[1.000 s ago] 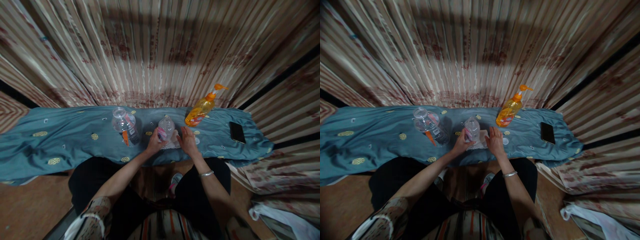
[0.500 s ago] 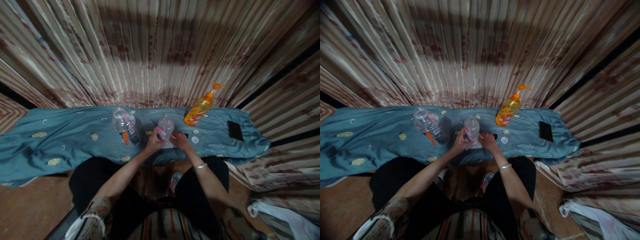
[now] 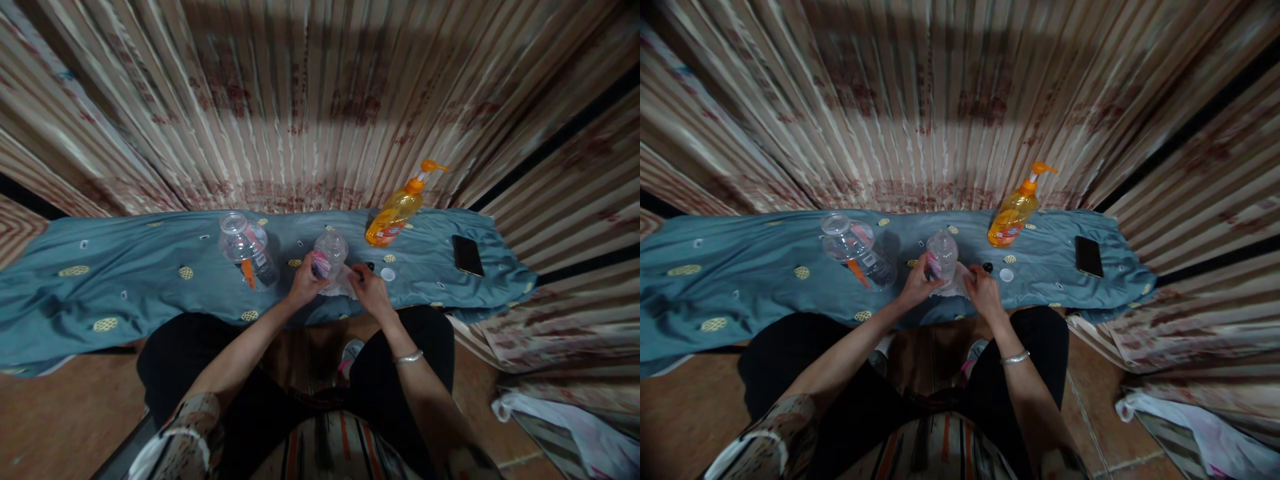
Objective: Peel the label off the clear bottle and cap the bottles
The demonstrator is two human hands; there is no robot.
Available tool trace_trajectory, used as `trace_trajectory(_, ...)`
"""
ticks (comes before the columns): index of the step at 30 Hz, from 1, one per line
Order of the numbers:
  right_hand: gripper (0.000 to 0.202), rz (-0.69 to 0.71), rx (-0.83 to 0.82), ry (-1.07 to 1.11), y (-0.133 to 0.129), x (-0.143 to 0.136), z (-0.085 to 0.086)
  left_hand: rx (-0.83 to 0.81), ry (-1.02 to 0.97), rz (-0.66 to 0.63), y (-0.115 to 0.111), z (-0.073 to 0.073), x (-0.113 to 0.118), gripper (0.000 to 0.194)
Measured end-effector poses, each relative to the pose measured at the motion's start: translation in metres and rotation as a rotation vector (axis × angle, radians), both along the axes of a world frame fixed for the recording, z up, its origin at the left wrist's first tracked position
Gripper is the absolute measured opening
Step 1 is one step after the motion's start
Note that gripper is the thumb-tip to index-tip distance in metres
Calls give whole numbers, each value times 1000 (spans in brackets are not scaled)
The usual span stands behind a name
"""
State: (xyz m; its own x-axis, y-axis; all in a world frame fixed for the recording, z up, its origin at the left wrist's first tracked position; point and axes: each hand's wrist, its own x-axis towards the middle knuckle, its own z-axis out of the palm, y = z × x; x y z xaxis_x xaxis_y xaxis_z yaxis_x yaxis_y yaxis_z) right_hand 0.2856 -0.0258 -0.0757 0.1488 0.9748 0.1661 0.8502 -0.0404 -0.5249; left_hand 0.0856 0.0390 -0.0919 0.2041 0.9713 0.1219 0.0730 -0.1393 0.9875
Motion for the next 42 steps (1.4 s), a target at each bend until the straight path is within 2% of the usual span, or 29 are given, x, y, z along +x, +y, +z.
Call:
trace_trajectory(3, 42, -20, 146, -76, -1, 14, 9, 30, 30, -15, 1, -4, 0, 74)
trace_trajectory(5, 47, -3, 145, -169, 3, 23, 17, 53, 49, -23, 1, -7, -1, 75)
trace_trajectory(8, 56, 73, -72, -306, 12, 31, 27, 92, 80, -39, 4, -12, -1, 78)
trace_trajectory(11, 47, 138, -308, -400, 20, 32, 33, 135, 113, -53, 6, -17, -2, 80)
trace_trajectory(14, 42, 145, -349, -427, 25, 33, 38, 177, 143, -63, 6, -21, -3, 60)
trace_trajectory(17, 41, 146, -271, -369, 28, 38, 53, 208, 164, -67, 7, -24, -3, 43)
trace_trajectory(21, 37, 117, 64, -34, 32, 43, 86, 231, 178, -68, 8, -28, -2, 43)
trace_trajectory(23, 39, 142, 176, 91, 34, 39, 103, 236, 179, -69, 8, -29, -2, 43)
trace_trajectory(27, 39, 261, 236, 177, 36, 23, 134, 241, 175, -74, 8, -30, -1, 43)
trace_trajectory(34, 34, 550, 98, -208, 48, -7, 186, 229, 173, -67, 8, -32, 0, 44)
trace_trajectory(38, 35, 640, -3, -449, 58, -21, 202, 228, 167, -54, 8, -32, 1, 44)
trace_trajectory(42, 31, 651, -114, -657, 61, -36, 215, 225, 163, -31, 7, -31, 3, 44)
